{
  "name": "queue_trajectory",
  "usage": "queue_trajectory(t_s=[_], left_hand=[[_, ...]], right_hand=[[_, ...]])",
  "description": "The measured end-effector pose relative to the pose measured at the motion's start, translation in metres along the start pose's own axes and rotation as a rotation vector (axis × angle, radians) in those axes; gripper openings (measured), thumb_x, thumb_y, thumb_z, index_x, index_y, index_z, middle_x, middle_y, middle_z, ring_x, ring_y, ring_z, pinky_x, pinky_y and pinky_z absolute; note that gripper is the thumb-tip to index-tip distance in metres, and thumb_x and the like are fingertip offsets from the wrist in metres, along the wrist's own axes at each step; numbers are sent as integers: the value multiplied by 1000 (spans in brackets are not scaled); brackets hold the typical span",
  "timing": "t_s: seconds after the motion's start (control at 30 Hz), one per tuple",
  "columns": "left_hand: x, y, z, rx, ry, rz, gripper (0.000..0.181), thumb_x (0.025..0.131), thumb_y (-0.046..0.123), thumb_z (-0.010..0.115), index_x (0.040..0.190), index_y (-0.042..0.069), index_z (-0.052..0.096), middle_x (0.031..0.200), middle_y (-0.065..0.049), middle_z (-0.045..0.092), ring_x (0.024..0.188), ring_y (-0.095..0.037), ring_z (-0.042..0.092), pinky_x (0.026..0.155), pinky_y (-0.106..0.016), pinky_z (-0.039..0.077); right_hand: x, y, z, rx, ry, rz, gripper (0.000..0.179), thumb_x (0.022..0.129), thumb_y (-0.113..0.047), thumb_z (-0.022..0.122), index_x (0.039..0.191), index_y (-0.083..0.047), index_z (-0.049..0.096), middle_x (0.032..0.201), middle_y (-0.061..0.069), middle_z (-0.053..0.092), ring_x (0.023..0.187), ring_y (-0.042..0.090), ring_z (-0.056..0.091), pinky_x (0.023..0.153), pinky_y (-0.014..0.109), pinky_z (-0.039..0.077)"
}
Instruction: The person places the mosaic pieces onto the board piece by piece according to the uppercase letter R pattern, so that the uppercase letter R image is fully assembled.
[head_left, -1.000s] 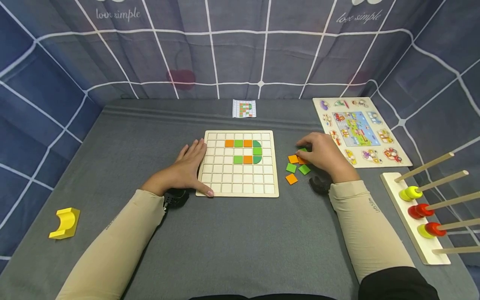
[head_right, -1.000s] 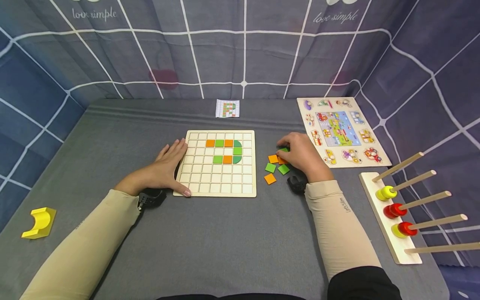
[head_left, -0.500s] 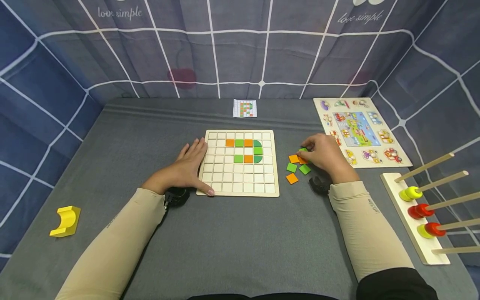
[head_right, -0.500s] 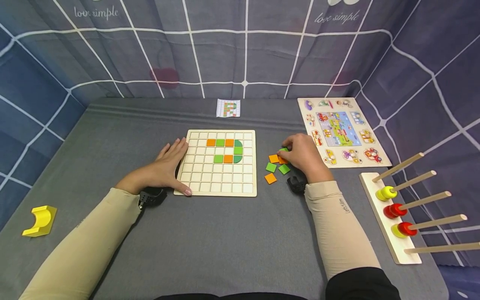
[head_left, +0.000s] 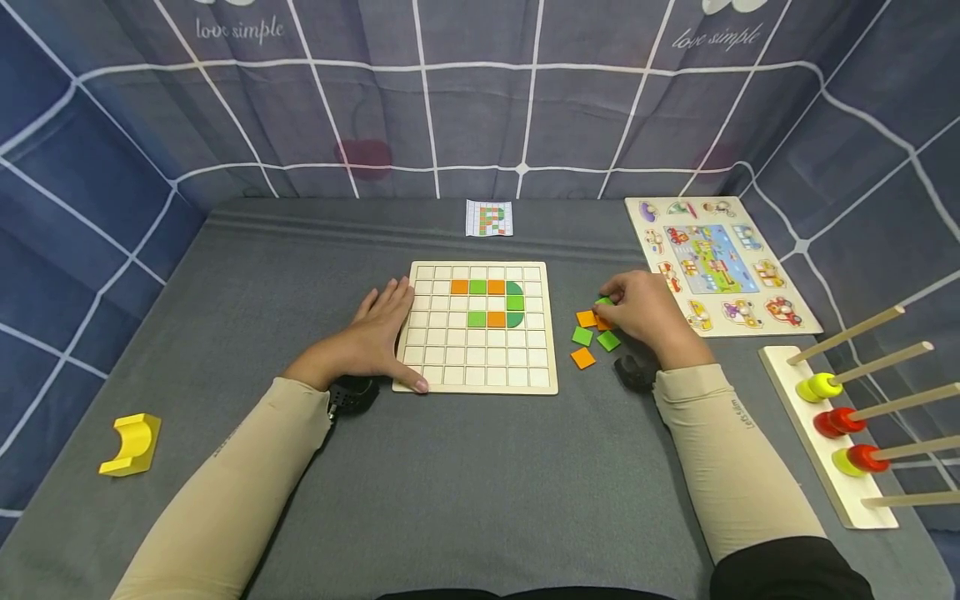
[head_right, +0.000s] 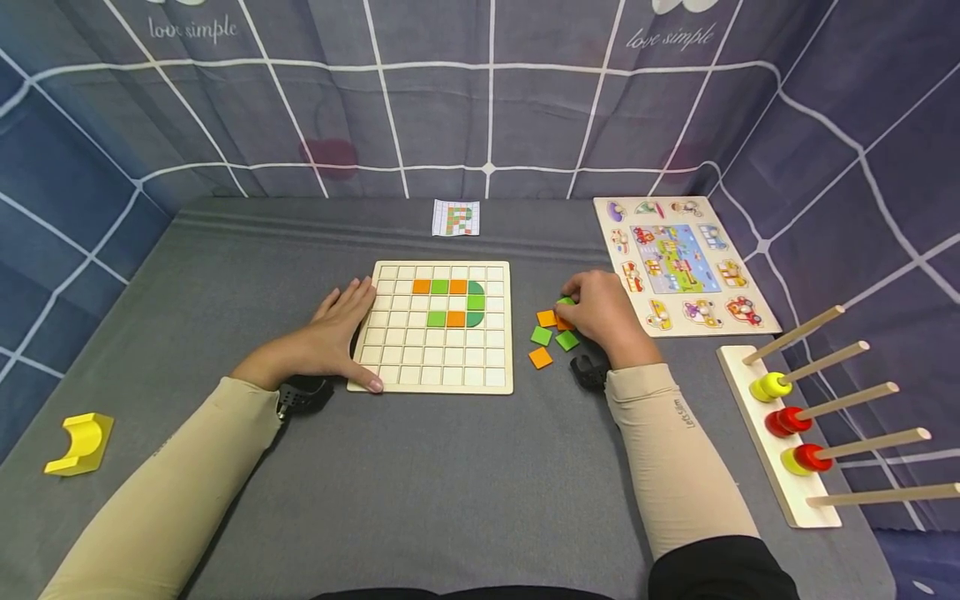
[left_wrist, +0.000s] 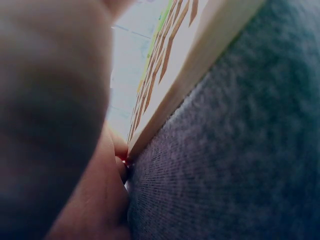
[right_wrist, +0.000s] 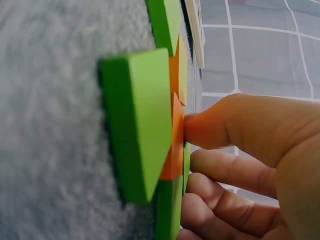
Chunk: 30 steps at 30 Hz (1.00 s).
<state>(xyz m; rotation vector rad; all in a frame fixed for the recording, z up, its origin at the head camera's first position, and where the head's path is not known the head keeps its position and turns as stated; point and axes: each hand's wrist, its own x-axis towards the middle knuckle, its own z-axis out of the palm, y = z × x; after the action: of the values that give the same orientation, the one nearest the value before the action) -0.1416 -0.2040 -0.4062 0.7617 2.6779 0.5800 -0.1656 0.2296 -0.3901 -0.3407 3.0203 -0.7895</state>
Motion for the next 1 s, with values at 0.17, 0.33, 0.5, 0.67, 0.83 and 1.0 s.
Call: queue_trajectory(t_s=[0.17,0.33,0.5,0.67,0.83,1.0], left_hand=[[0,0,0,-2,-1,-2,162,60,72,93,165,-7,-2,171,-25,-11,157,-37,-13,122,-53,-12],[0,0,0,1,-3,-1,162,61,73,92,165,-7,-3,171,-24,-12,157,-36,-14,122,-53,-13],[0,0,0,2,-4,0,162,61,73,92,165,-6,-4,171,-23,-13,157,-35,-15,122,-52,-13],[0,0,0,-9,0,7,161,62,72,92,165,-7,-3,172,-23,-12,157,-36,-14,122,-52,-13],[1,-1,1,-16,-5,9,159,64,72,92,164,-7,-4,171,-24,-13,157,-37,-15,122,-53,-13],[1,-1,1,-3,-7,5,161,62,73,92,165,-6,-4,171,-23,-14,157,-36,-16,121,-52,-14]], right_hand=[[0,-2,1,-2,2,0,25,92,-12,78,108,7,77,99,20,73,91,34,67,81,51,53],[0,-2,3,14,10,1,25,91,-11,77,109,6,78,98,19,74,90,33,67,81,50,53],[0,-3,3,32,29,-10,24,90,-9,77,109,5,78,98,18,75,89,32,69,81,50,55],[1,-5,5,32,41,-28,25,91,-9,78,111,6,78,101,20,75,91,33,70,81,50,56],[3,-9,8,22,51,-60,26,92,-10,80,112,5,78,104,21,74,92,34,70,80,49,57],[6,-18,11,43,49,-72,25,91,-8,80,112,4,78,103,20,74,90,31,71,75,47,58]])
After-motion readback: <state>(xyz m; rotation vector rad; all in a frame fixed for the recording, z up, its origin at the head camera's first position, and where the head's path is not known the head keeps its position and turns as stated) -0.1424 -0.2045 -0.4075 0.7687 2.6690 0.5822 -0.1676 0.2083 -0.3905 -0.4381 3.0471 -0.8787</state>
